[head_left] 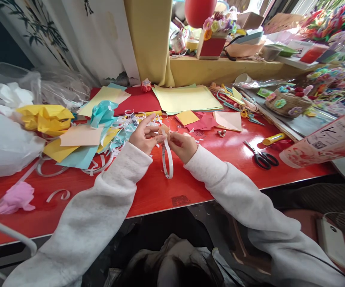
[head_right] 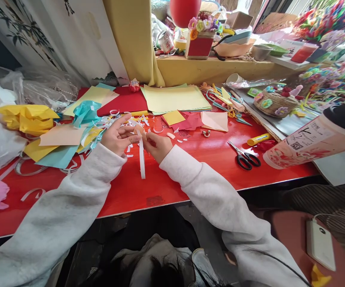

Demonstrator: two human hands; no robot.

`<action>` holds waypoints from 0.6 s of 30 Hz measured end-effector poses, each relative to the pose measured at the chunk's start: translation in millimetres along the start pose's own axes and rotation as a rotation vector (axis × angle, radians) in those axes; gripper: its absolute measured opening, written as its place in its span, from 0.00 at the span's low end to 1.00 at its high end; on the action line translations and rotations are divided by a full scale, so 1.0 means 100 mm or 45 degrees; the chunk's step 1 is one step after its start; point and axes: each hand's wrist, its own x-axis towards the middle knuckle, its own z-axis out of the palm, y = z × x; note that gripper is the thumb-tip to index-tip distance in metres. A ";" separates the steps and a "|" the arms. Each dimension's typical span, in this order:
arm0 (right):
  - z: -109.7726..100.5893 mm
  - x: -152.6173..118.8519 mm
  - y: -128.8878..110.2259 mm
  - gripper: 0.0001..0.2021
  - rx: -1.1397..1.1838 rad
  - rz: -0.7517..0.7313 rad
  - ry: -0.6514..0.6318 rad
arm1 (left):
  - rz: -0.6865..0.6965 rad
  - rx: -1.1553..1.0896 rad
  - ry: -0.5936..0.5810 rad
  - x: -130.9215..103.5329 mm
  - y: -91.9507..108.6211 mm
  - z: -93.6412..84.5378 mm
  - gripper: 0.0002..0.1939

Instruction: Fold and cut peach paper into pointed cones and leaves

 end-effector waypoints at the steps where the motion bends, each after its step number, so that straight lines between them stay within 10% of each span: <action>1: 0.00 0.00 0.00 0.12 -0.001 -0.005 -0.005 | -0.001 -0.001 0.005 0.00 0.00 0.00 0.33; 18: -0.03 -0.02 -0.02 0.12 -0.242 -0.073 -0.004 | -0.199 -0.201 0.092 -0.05 0.11 0.05 0.22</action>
